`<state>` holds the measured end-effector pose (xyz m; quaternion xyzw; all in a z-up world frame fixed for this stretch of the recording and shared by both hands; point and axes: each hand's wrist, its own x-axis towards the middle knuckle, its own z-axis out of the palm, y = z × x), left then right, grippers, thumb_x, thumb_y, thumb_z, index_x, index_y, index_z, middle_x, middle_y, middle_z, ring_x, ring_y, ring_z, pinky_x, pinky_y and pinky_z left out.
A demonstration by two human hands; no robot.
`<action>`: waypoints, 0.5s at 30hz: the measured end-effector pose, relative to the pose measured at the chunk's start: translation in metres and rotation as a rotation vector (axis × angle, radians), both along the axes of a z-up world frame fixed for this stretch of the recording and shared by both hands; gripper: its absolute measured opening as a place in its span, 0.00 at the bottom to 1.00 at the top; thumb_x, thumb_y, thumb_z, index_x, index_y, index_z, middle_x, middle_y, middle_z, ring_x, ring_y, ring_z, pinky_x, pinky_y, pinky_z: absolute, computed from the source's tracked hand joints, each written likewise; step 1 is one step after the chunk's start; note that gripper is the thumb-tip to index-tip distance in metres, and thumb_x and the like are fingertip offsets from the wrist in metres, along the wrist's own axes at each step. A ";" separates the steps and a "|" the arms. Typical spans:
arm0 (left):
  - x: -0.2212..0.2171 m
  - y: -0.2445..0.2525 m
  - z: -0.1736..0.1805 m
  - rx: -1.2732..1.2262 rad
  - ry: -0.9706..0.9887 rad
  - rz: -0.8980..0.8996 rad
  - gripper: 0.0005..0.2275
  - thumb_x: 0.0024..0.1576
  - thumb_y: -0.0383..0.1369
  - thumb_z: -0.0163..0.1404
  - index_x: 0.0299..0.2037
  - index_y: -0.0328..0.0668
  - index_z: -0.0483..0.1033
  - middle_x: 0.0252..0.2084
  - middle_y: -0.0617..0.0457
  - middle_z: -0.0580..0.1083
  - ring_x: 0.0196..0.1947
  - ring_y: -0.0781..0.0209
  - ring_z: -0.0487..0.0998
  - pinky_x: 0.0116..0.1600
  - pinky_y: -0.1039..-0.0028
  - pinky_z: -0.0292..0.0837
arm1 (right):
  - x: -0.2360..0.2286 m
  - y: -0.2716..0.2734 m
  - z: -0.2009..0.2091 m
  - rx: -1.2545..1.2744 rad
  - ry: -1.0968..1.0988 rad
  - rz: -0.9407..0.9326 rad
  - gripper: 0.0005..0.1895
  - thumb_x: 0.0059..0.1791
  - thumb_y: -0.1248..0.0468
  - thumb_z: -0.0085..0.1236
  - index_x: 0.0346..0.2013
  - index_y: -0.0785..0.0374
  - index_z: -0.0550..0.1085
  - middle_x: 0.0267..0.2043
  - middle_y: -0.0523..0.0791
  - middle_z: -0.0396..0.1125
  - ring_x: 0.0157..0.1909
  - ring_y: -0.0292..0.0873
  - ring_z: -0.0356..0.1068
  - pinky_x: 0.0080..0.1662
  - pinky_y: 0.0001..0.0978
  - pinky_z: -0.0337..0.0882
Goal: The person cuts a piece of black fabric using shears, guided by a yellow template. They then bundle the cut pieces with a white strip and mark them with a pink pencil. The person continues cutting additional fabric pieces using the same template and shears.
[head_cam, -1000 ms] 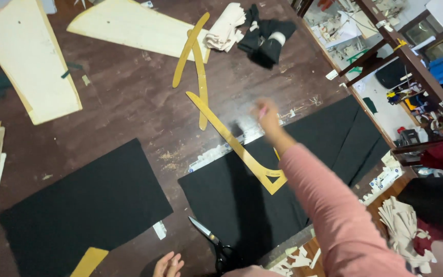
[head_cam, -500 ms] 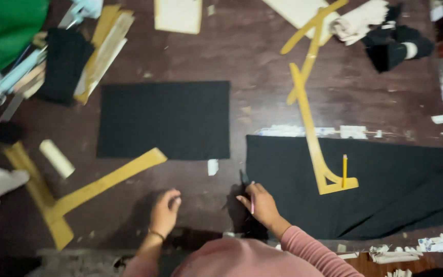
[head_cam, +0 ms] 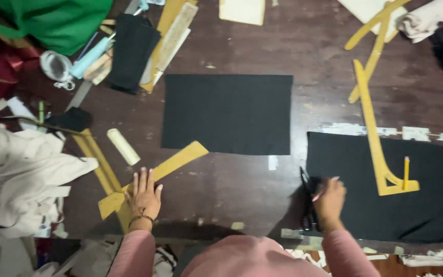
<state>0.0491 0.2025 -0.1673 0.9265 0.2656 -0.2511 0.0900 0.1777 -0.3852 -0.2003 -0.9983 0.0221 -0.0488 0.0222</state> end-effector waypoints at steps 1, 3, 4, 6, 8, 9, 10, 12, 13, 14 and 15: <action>-0.009 0.017 -0.004 0.003 0.012 0.005 0.27 0.67 0.53 0.29 0.77 0.67 0.43 0.82 0.66 0.37 0.81 0.60 0.37 0.74 0.36 0.46 | 0.004 -0.004 -0.001 0.003 0.012 0.005 0.11 0.52 0.63 0.58 0.47 0.61 0.70 0.42 0.53 0.64 0.44 0.62 0.69 0.45 0.53 0.73; -0.022 0.047 -0.013 0.072 -0.012 0.127 0.29 0.67 0.53 0.27 0.78 0.60 0.41 0.82 0.56 0.37 0.81 0.57 0.36 0.73 0.35 0.50 | 0.012 -0.018 -0.002 -0.218 -0.022 -0.050 0.12 0.53 0.63 0.57 0.51 0.60 0.72 0.45 0.49 0.64 0.44 0.56 0.70 0.43 0.46 0.74; -0.030 0.067 -0.020 0.070 -0.004 0.123 0.29 0.67 0.53 0.27 0.78 0.60 0.41 0.82 0.56 0.37 0.81 0.57 0.36 0.73 0.35 0.50 | 0.017 -0.007 0.003 -0.221 -0.014 -0.054 0.12 0.53 0.63 0.57 0.51 0.60 0.72 0.45 0.49 0.64 0.44 0.56 0.70 0.43 0.46 0.74; -0.043 0.096 -0.035 0.120 -0.035 0.112 0.31 0.65 0.55 0.29 0.78 0.58 0.41 0.82 0.55 0.39 0.81 0.52 0.37 0.70 0.32 0.53 | 0.021 0.000 0.019 -0.335 0.006 -0.097 0.13 0.55 0.62 0.55 0.54 0.51 0.71 0.52 0.49 0.62 0.48 0.58 0.67 0.42 0.50 0.70; -0.039 0.095 -0.022 0.138 -0.176 0.106 0.31 0.65 0.52 0.34 0.77 0.53 0.47 0.81 0.52 0.43 0.81 0.49 0.39 0.71 0.30 0.50 | 0.036 0.029 0.034 -0.352 -0.036 -0.094 0.11 0.55 0.63 0.55 0.53 0.49 0.74 0.52 0.50 0.64 0.49 0.58 0.68 0.42 0.50 0.69; -0.033 0.096 -0.016 0.169 -0.328 0.109 0.30 0.65 0.49 0.38 0.76 0.48 0.52 0.81 0.48 0.47 0.80 0.46 0.42 0.71 0.29 0.47 | 0.047 0.045 0.041 -0.353 -0.090 -0.084 0.11 0.56 0.64 0.54 0.52 0.48 0.77 0.52 0.50 0.65 0.49 0.58 0.68 0.42 0.49 0.68; -0.018 0.090 -0.019 0.158 -0.328 0.099 0.30 0.65 0.49 0.38 0.76 0.48 0.52 0.81 0.48 0.47 0.80 0.46 0.42 0.71 0.29 0.47 | 0.059 0.049 0.014 -0.363 -0.089 -0.095 0.11 0.56 0.64 0.54 0.52 0.48 0.77 0.52 0.50 0.65 0.49 0.58 0.68 0.42 0.49 0.68; 0.016 0.078 -0.027 0.234 -0.473 -0.137 0.24 0.61 0.40 0.51 0.69 0.52 0.67 0.72 0.56 0.62 0.72 0.51 0.59 0.69 0.42 0.56 | 0.079 0.053 -0.041 -0.052 -0.064 0.310 0.17 0.47 0.60 0.61 0.51 0.47 0.77 0.53 0.46 0.70 0.58 0.53 0.69 0.54 0.45 0.66; 0.041 0.065 -0.019 0.222 -0.473 -0.150 0.24 0.61 0.40 0.51 0.69 0.52 0.67 0.72 0.56 0.62 0.72 0.51 0.59 0.69 0.42 0.56 | 0.085 0.073 -0.029 -0.060 -0.060 0.295 0.17 0.47 0.60 0.61 0.51 0.47 0.77 0.53 0.46 0.70 0.58 0.53 0.69 0.54 0.45 0.66; 0.064 0.052 -0.010 0.187 -0.461 -0.244 0.21 0.64 0.40 0.48 0.67 0.55 0.68 0.71 0.58 0.64 0.75 0.55 0.57 0.72 0.42 0.49 | 0.091 0.093 -0.017 -0.070 0.001 0.433 0.22 0.47 0.59 0.63 0.56 0.47 0.76 0.53 0.44 0.70 0.58 0.49 0.69 0.54 0.42 0.67; 0.084 0.040 -0.001 0.158 -0.445 -0.330 0.17 0.66 0.40 0.45 0.65 0.58 0.70 0.70 0.60 0.67 0.78 0.59 0.54 0.74 0.42 0.42 | 0.099 0.116 -0.006 -0.074 0.064 0.578 0.26 0.46 0.59 0.64 0.60 0.48 0.74 0.53 0.41 0.70 0.57 0.46 0.70 0.54 0.39 0.69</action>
